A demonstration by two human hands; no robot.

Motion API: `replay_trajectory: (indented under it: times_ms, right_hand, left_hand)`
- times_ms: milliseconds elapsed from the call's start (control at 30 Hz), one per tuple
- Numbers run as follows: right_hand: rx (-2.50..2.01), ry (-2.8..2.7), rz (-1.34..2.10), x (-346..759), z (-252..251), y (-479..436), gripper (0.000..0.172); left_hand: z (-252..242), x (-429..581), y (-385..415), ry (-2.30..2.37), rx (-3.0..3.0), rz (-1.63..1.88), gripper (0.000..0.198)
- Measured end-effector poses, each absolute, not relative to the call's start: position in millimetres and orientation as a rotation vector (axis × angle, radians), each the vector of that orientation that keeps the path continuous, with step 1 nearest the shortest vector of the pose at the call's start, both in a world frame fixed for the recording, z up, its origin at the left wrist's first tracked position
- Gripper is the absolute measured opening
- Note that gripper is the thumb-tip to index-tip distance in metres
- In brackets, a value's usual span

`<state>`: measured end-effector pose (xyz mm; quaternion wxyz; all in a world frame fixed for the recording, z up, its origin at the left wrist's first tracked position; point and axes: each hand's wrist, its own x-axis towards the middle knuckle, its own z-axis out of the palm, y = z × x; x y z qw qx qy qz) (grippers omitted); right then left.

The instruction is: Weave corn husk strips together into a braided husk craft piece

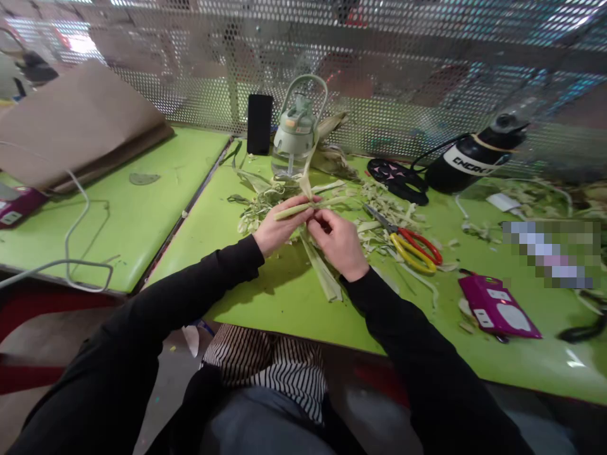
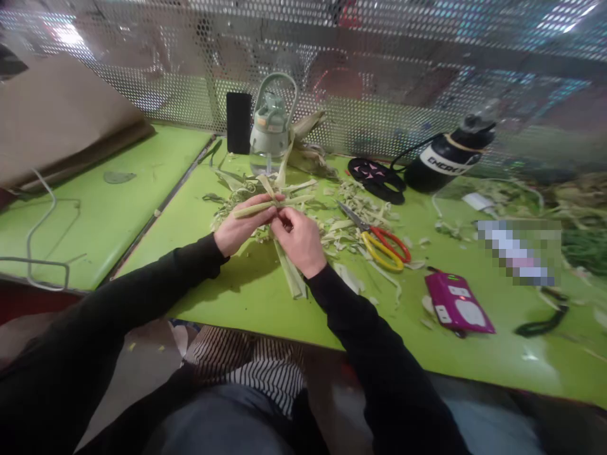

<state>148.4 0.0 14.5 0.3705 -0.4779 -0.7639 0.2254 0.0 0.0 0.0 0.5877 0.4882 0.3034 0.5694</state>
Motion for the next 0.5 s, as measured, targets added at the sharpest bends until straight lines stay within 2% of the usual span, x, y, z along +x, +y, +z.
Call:
replay_trajectory:
  times_ms: [267, 500]
  right_hand:
    - [-1.15, -2.121, 0.407, 143, 22, -12, 0.029]
    - [-1.103, -2.183, 0.335, 141, 15, -19, 0.031]
  left_hand:
    - [-1, 5, -1, 0.814, 1.002, 1.294, 0.011]
    - [1, 7, -5, 0.825, 1.035, 1.261, 0.012]
